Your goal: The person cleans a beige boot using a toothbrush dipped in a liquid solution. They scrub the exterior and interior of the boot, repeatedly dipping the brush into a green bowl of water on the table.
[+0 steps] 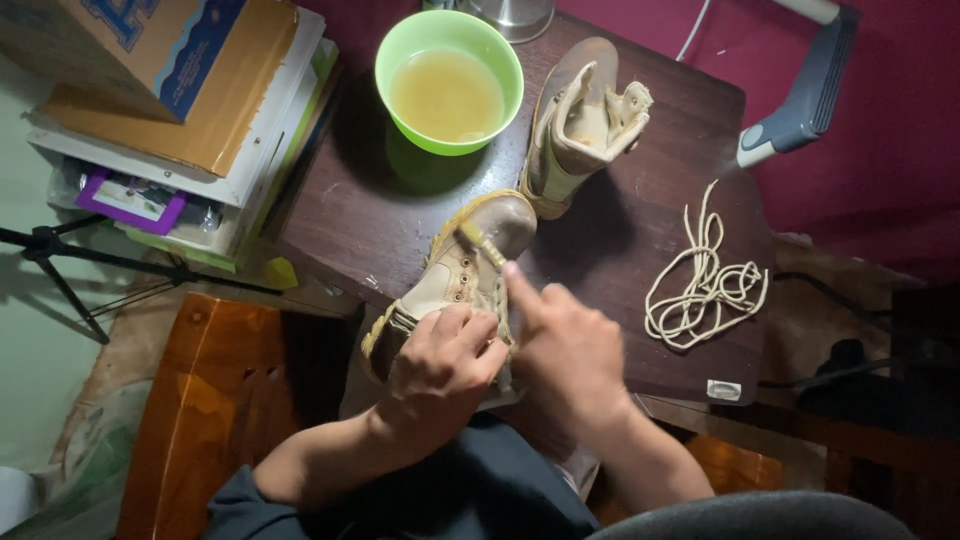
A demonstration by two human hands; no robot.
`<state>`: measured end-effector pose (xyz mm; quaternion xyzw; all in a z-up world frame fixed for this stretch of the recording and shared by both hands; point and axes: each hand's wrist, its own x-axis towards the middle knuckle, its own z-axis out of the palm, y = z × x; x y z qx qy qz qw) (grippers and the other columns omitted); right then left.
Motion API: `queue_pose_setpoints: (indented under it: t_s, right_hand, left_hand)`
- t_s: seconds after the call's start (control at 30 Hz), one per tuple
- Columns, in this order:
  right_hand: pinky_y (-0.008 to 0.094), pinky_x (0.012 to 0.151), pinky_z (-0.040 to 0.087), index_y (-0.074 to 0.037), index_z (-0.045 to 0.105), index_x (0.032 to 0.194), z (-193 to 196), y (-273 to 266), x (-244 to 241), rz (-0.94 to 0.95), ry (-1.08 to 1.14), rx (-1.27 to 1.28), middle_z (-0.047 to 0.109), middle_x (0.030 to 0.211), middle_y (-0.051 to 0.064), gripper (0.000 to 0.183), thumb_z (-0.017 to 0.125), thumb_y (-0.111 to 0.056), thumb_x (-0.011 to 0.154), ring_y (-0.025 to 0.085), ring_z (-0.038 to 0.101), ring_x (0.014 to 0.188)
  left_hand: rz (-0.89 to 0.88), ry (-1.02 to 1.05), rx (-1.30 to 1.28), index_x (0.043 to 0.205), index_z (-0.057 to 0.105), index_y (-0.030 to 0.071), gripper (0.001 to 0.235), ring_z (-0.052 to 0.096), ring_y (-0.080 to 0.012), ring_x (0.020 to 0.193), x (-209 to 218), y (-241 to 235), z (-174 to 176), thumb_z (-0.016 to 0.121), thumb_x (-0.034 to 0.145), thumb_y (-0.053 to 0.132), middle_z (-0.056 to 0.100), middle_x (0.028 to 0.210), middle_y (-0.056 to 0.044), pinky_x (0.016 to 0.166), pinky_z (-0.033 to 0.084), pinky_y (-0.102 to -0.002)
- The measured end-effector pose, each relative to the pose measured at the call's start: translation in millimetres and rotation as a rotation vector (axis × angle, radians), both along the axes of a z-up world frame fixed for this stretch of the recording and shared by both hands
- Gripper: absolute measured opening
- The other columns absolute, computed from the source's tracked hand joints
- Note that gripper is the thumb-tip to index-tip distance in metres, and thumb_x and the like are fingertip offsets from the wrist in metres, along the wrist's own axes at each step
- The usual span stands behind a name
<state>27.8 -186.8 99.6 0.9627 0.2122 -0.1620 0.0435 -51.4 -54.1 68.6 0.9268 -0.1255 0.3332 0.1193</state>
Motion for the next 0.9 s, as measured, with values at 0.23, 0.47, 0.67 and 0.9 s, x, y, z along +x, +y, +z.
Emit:
queue_pose_setpoints:
  t_s: [0.23, 0.47, 0.67, 0.9]
  right_hand:
    - [0.047, 0.055, 0.054, -0.043, 0.046, 0.154, 20, -16, 11, -0.120, -0.141, -0.009, 0.063, 0.083, 0.004, 0.079, 0.053, -0.018, 0.079, 0.033, 0.067, 0.062]
    - [0.051, 0.052, 0.055, -0.048, 0.051, 0.147, 47, 2, 15, 0.110, -0.039, -0.010, 0.069, 0.085, 0.009, 0.051, 0.043, -0.033, 0.098, 0.038, 0.071, 0.063]
    - [0.049, 0.057, 0.052, -0.049, 0.048, 0.150, 39, -16, 22, 0.010, -0.108, -0.005, 0.067, 0.086, 0.005, 0.076, 0.057, -0.019, 0.081, 0.035, 0.069, 0.068]
    - [0.041, 0.053, 0.046, -0.056, 0.045, 0.149, -29, -49, 29, 0.111, 0.016, 0.225, 0.060, 0.080, -0.005, 0.084, 0.060, -0.010, 0.080, 0.023, 0.058, 0.058]
  left_hand:
    - [-0.084, 0.037, 0.025, 0.077, 0.065, 0.008, 0.012, 0.047, -0.0248, 0.071, -4, -12, -2, 0.062, 0.087, 0.001, 0.050, 0.077, -0.007, 0.060, 0.041, -0.036]
    - [-0.064, 0.027, -0.009, 0.065, 0.058, 0.013, 0.023, 0.047, -0.0255, 0.071, -8, -21, -7, 0.059, 0.085, 0.001, 0.052, 0.078, -0.004, 0.062, 0.041, -0.037]
    - [-0.038, 0.005, 0.024, 0.064, 0.058, 0.014, 0.023, 0.047, -0.0246, 0.070, -8, -27, -9, 0.059, 0.083, 0.000, 0.050, 0.078, -0.003, 0.062, 0.040, -0.036]
    - [-0.065, 0.061, 0.016, 0.077, 0.066, 0.011, 0.012, 0.047, -0.0247, 0.071, -9, -19, -7, 0.059, 0.086, 0.006, 0.051, 0.079, -0.005, 0.063, 0.042, -0.036]
